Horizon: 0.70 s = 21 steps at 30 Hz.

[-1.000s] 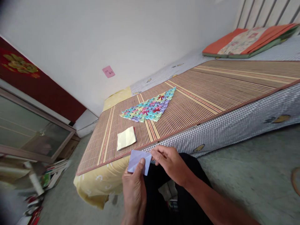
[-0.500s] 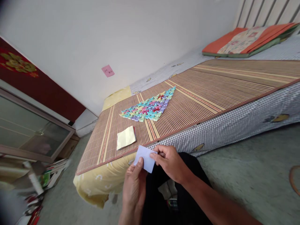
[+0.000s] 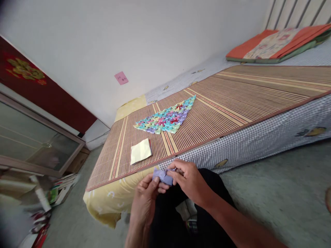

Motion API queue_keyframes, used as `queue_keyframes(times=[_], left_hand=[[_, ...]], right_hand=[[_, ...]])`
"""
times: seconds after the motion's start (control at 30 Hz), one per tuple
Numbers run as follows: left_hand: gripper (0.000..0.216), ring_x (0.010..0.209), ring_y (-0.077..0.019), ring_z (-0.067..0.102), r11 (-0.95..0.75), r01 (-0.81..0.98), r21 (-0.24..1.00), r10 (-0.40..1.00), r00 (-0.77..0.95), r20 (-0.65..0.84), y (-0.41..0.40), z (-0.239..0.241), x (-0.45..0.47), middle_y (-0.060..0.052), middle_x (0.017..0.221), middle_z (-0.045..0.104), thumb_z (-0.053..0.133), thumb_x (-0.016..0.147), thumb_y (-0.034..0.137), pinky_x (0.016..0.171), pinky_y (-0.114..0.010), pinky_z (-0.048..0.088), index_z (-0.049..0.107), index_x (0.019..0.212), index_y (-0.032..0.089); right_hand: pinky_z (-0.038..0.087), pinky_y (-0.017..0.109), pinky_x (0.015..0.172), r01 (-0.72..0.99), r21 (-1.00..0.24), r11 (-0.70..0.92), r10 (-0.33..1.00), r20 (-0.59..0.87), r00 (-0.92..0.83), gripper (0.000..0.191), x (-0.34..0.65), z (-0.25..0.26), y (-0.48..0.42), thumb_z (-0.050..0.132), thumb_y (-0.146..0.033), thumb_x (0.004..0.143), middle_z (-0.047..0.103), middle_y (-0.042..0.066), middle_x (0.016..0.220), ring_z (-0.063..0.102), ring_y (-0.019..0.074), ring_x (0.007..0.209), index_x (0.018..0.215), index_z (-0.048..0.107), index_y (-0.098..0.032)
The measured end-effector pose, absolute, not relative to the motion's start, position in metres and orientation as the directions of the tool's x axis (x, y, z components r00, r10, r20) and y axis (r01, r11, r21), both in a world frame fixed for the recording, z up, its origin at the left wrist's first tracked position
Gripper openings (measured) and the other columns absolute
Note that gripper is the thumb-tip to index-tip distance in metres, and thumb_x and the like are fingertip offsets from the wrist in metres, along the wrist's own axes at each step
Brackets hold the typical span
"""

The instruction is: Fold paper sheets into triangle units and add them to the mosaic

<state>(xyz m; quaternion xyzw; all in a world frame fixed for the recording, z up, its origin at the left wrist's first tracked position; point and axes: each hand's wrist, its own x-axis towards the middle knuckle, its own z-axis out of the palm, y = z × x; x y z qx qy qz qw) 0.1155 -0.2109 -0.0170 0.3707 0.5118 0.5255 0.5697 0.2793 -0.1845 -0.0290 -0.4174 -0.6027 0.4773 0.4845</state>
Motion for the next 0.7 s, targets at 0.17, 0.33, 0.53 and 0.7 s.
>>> queue_keyframes(times=[0.17,0.33,0.53,0.7], left_hand=[[0.026,0.075,-0.0200,0.073,0.154,-0.137,0.978,0.982,-0.093,-0.167,-0.213,-0.016,0.114,-0.009,0.079,0.079,0.085,0.074,0.036,0.075,-0.029,0.056,0.078,0.086,0.013],[0.025,0.070,-0.0191,0.072,0.122,-0.073,0.990,0.990,-0.067,-0.127,-0.212,-0.019,0.109,-0.007,0.076,0.078,0.079,0.081,0.039,0.074,-0.029,0.056,0.079,0.083,0.014],[0.031,0.067,-0.0189,0.069,0.108,-0.037,0.993,0.994,0.027,-0.107,-0.212,-0.018,0.109,-0.008,0.075,0.077,0.071,0.089,0.041,0.071,-0.029,0.055,0.081,0.087,0.012],[0.027,0.075,-0.0189,0.070,0.082,-0.039,0.996,0.997,0.016,-0.081,-0.215,-0.017,0.107,-0.008,0.082,0.078,0.072,0.090,0.039,0.075,-0.028,0.054,0.081,0.090,0.013]], right_hand=[[0.040,0.026,0.055,0.037,-0.986,0.164,0.970,0.154,-0.187,0.017,0.282,-0.029,-0.183,0.062,-0.032,0.090,0.055,-0.003,0.060,0.053,0.0143,0.057,0.078,0.066,-0.020],[0.043,0.028,0.065,0.065,-0.973,0.220,0.946,0.196,-0.260,0.006,0.284,-0.027,-0.179,0.071,-0.025,0.081,0.063,0.000,0.076,0.055,0.0172,0.071,0.079,0.073,-0.020],[0.044,0.030,0.075,-0.027,-0.967,0.252,0.924,0.249,-0.290,0.006,0.279,-0.028,-0.179,0.071,-0.019,0.081,0.063,0.001,0.079,0.059,0.0192,0.081,0.076,0.072,-0.019],[0.042,0.029,0.070,-0.039,-0.961,0.273,0.935,0.275,-0.225,0.017,0.271,-0.030,-0.184,0.069,-0.025,0.089,0.058,-0.001,0.075,0.056,0.0168,0.075,0.072,0.066,-0.019]])
